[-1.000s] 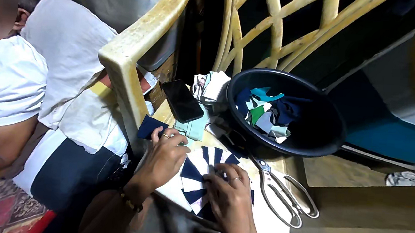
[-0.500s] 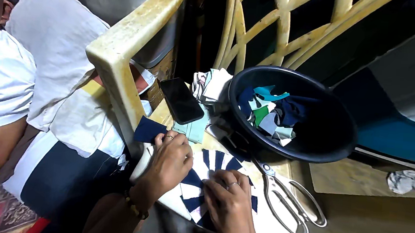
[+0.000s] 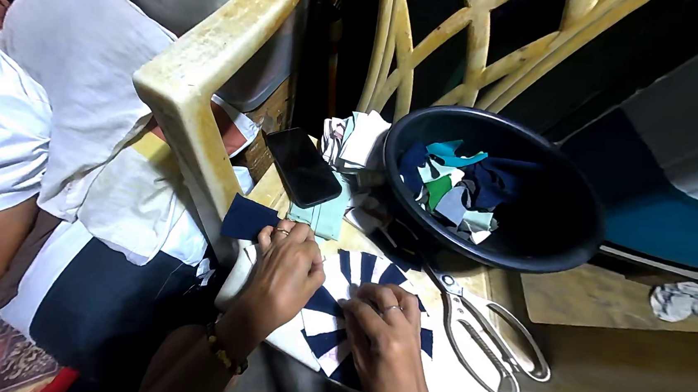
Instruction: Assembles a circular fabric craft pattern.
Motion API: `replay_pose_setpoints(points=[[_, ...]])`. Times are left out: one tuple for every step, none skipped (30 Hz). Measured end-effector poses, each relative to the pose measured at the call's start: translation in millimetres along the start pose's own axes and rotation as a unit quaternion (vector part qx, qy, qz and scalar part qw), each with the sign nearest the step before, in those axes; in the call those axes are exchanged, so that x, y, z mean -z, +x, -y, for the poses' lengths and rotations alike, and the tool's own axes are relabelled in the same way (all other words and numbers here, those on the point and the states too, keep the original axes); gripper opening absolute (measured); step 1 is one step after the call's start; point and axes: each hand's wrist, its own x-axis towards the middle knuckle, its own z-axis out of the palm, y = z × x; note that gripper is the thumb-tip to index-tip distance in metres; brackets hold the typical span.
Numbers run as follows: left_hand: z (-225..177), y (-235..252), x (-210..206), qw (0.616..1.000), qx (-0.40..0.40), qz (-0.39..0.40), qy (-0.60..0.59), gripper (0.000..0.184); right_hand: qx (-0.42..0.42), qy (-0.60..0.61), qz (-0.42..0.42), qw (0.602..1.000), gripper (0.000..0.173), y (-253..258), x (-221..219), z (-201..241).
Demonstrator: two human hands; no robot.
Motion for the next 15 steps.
replay_pose_setpoints(points=[[0.2, 0.2, -0.6, 1.0, 0.002, 0.003, 0.001, 0.017, 0.0, -0.001, 0.002, 1.0, 0.017, 0.0, 0.0, 0.1], [0.3, 0.5, -1.1, 1.0, 0.003, 0.005, 0.003, 0.017, -0.002, -0.001, 0.004, 1.0, 0.017, -0.1, -0.3, 0.3], [0.2, 0.7, -1.1, 1.0, 0.005, 0.006, 0.003, 0.016, -0.003, -0.001, 0.006, 1.0, 0.017, -0.2, -0.7, 0.4], [-0.1, 0.6, -0.9, 1.0, 0.002, 0.001, -0.001, 0.014, -0.004, 0.0, 0.007, 1.0, 0.018, -0.4, -1.2, 0.3], [0.3, -0.1, -1.2, 1.0, -0.011, -0.013, -0.009, 0.011, -0.003, 0.0, 0.006, 1.0, 0.018, -0.5, -1.5, 0.0], [1.8, -0.9, -3.1, 0.998, -0.039, -0.04, -0.018, 0.009, -0.003, 0.001, 0.006, 1.0, 0.018, -0.5, -1.5, -0.3], [4.1, -1.3, -5.6, 0.995, -0.075, -0.067, -0.029, 0.014, -0.003, 0.001, 0.006, 1.0, 0.018, -0.7, -1.4, -0.5], [6.4, -1.5, -7.8, 0.99, -0.104, -0.082, -0.038, 0.019, -0.003, 0.001, 0.006, 1.0, 0.018, -0.6, -1.4, -0.5], [7.6, -1.8, -8.8, 0.989, -0.119, -0.081, -0.041, 0.022, -0.003, 0.001, 0.006, 1.0, 0.018, -0.5, -1.4, -0.1], [7.7, -2.3, -8.8, 0.99, -0.119, -0.07, -0.041, 0.023, -0.003, 0.0, 0.006, 1.0, 0.018, -0.5, -1.3, 0.2], [7.2, -2.6, -8.3, 0.991, -0.111, -0.059, -0.039, 0.021, -0.003, 0.0, 0.007, 1.0, 0.018, -0.5, -1.1, 0.3], [6.7, -2.8, -7.5, 0.993, -0.098, -0.051, -0.035, 0.02, -0.003, -0.001, 0.008, 1.0, 0.018, -0.7, -1.2, 0.3], [6.9, -2.9, -6.8, 0.995, -0.088, -0.048, -0.029, 0.018, -0.002, -0.002, 0.008, 1.0, 0.018, -0.7, -1.5, 0.4], [7.3, -2.8, -6.4, 0.995, -0.08, -0.047, -0.024, 0.018, -0.002, -0.003, 0.009, 1.0, 0.018, -0.7, -1.3, 0.5], [7.5, -2.8, -5.8, 0.996, -0.075, -0.045, -0.022, 0.018, -0.002, -0.003, 0.01, 1.0, 0.018, -0.8, -0.6, 0.4]])
